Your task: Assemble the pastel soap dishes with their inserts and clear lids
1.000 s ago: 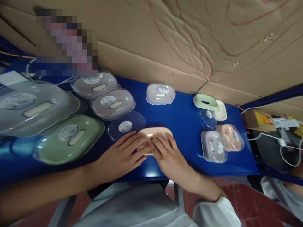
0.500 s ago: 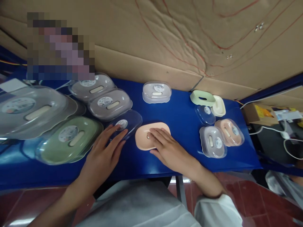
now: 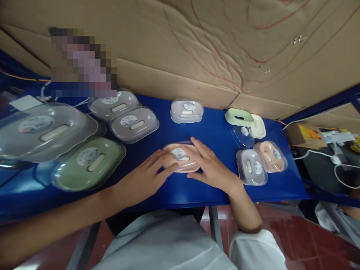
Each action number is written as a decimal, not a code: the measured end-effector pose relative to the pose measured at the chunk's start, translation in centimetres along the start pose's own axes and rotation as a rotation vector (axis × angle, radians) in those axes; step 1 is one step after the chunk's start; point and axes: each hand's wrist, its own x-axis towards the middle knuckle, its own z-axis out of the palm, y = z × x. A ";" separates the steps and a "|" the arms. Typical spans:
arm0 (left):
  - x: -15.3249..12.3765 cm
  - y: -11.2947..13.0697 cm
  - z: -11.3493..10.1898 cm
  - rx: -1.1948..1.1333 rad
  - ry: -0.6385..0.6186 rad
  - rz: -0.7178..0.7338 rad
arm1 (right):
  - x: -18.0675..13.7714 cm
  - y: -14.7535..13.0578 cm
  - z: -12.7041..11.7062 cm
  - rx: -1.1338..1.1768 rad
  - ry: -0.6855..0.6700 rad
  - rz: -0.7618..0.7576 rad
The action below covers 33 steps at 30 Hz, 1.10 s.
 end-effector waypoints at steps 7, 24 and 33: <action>0.7 -1.0 0.4 0.096 0.110 0.004 | 0.9 -0.3 2.1 -0.127 0.151 0.028; 0.3 -1.0 0.8 0.105 0.147 -0.132 | 2.6 0.5 2.7 -0.455 0.284 0.198; 0.2 -0.1 0.1 0.078 0.143 -0.078 | 1.2 4.0 -2.5 -0.624 0.222 0.885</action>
